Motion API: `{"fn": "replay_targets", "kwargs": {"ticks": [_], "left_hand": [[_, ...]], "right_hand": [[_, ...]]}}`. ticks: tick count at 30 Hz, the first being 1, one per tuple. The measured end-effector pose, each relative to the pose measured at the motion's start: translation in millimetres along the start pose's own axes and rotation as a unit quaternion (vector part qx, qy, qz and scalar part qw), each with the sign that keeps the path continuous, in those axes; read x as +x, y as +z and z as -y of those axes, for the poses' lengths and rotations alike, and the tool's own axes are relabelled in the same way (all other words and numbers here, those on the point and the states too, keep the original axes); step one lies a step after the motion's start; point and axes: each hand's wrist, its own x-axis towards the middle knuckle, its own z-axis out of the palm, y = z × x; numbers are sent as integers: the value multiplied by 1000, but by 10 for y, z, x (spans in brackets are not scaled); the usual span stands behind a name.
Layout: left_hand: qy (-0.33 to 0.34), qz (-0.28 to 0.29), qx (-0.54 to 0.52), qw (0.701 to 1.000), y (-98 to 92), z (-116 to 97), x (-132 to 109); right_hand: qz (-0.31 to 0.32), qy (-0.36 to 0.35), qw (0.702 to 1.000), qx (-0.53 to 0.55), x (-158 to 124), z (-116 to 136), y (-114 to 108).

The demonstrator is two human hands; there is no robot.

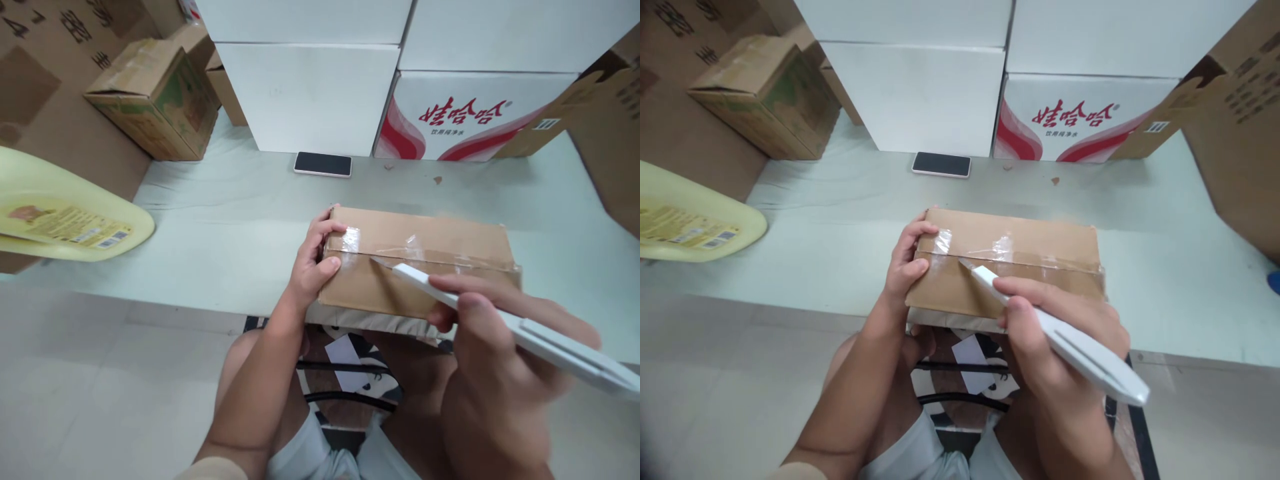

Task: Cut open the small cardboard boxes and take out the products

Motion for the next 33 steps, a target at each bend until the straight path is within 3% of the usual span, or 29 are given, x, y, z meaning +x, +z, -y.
{"fn": "replay_targets", "kwargs": {"ticks": [6,9,15,27,33], "left_hand": [[-37,-27,-11,999,18,-52,15],[-55,-49,-30,997,62,-108,11],[-84,-73,-58,992,101,-142,11],[-102,-95,-69,988,124,-163,36],[-94,-93,-67,989,135,-167,43]], "right_hand": [[-91,-2,996,9,104,-132,-167],[-92,6,996,20,143,-160,-215],[-34,36,998,48,208,-156,-298],[-75,35,996,39,298,-194,-265],[-144,5,990,-4,237,-171,-181]]}}
